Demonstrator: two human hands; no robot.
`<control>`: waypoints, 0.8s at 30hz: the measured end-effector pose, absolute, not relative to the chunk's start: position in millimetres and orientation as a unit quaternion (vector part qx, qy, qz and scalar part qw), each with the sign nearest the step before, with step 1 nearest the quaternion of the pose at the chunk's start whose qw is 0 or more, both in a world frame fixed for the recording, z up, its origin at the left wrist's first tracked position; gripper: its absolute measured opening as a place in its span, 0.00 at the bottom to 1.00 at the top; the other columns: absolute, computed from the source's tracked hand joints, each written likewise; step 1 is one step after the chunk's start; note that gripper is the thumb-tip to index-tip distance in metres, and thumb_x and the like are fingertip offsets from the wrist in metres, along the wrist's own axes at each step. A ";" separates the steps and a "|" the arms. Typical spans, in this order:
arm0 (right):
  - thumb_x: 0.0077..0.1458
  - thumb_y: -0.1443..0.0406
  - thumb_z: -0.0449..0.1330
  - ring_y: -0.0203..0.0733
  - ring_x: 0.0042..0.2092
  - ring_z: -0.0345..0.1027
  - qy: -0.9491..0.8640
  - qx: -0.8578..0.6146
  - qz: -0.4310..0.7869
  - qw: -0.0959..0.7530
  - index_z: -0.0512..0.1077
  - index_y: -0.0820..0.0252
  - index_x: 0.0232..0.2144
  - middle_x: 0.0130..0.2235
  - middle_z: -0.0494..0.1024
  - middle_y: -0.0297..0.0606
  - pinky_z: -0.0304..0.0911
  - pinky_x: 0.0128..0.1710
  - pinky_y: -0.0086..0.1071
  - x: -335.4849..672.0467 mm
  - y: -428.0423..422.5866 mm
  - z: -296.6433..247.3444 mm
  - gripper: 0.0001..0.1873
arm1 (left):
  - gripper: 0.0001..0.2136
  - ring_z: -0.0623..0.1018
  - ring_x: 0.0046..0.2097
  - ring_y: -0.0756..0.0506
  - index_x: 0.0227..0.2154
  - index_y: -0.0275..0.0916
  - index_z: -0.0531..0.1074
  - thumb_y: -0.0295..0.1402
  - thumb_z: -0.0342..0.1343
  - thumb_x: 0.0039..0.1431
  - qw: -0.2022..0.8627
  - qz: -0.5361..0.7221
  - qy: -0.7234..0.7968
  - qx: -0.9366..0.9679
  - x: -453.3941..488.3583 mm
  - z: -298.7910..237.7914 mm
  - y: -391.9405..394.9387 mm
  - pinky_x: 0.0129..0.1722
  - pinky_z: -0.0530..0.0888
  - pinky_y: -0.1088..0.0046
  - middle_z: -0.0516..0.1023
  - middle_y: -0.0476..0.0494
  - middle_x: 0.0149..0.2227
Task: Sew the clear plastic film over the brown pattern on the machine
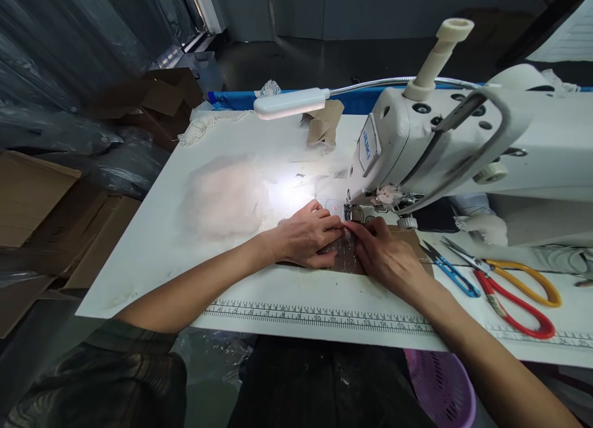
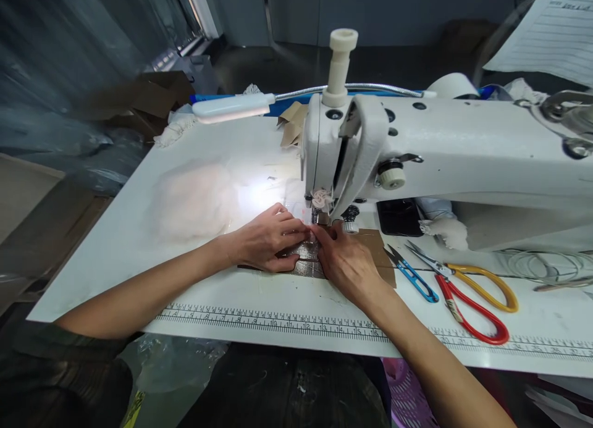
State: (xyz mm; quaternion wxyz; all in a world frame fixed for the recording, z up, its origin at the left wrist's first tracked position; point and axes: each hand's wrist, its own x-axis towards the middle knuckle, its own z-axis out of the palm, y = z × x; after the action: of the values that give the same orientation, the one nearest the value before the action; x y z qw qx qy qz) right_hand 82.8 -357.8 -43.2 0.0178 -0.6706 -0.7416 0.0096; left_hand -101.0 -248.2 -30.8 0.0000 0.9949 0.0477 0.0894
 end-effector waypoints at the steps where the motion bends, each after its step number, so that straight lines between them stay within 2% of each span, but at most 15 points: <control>1: 0.61 0.66 0.47 0.42 0.32 0.67 -0.740 -0.672 0.010 0.016 0.64 0.54 0.59 0.45 0.69 0.49 0.50 0.19 0.28 83.3 -357.7 -42.9 0.24 | 0.16 0.69 0.36 0.43 0.43 0.35 0.73 0.38 0.46 0.60 0.003 0.089 0.048 0.995 -100.9 -30.8 -246.7 0.40 0.63 0.62 0.74 0.38 0.40; 8: 0.63 0.63 0.45 0.44 0.33 0.68 -0.751 -0.660 0.013 0.031 0.64 0.56 0.58 0.46 0.70 0.49 0.52 0.20 0.30 86.1 -359.7 -42.6 0.23 | 0.18 0.69 0.35 0.45 0.45 0.35 0.73 0.41 0.48 0.60 0.045 0.119 0.056 0.990 -100.0 -38.5 -239.0 0.40 0.64 0.62 0.73 0.38 0.46; 16: 0.64 0.63 0.46 0.43 0.34 0.70 -0.735 -0.677 0.032 0.018 0.64 0.54 0.58 0.48 0.71 0.47 0.58 0.23 0.31 83.2 -358.5 -40.2 0.22 | 0.17 0.67 0.35 0.45 0.42 0.35 0.74 0.41 0.48 0.59 0.053 0.123 0.079 0.988 -99.0 -38.3 -236.1 0.39 0.63 0.62 0.74 0.39 0.46; 21: 0.62 0.62 0.48 0.46 0.33 0.71 -0.724 -0.689 0.021 -0.014 0.64 0.54 0.59 0.48 0.73 0.48 0.57 0.22 0.32 79.6 -355.9 -38.6 0.23 | 0.16 0.69 0.36 0.44 0.42 0.36 0.74 0.40 0.47 0.60 0.051 0.117 0.092 0.988 -97.8 -37.4 -235.4 0.39 0.62 0.62 0.73 0.39 0.47; 24: 0.62 0.61 0.49 0.48 0.33 0.72 -0.720 -0.693 0.035 -0.002 0.65 0.55 0.59 0.47 0.74 0.49 0.59 0.22 0.33 82.3 -353.9 -36.9 0.23 | 0.17 0.70 0.37 0.44 0.44 0.35 0.73 0.40 0.46 0.61 0.051 0.115 0.099 0.987 -97.5 -36.3 -235.7 0.39 0.62 0.61 0.73 0.37 0.47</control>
State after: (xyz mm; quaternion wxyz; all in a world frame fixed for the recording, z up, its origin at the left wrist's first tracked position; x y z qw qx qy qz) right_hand 82.3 -353.9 -36.9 -0.0018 -0.6935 -0.7196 0.0347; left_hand -97.5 -235.7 -36.3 0.0514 0.9870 0.0993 0.1154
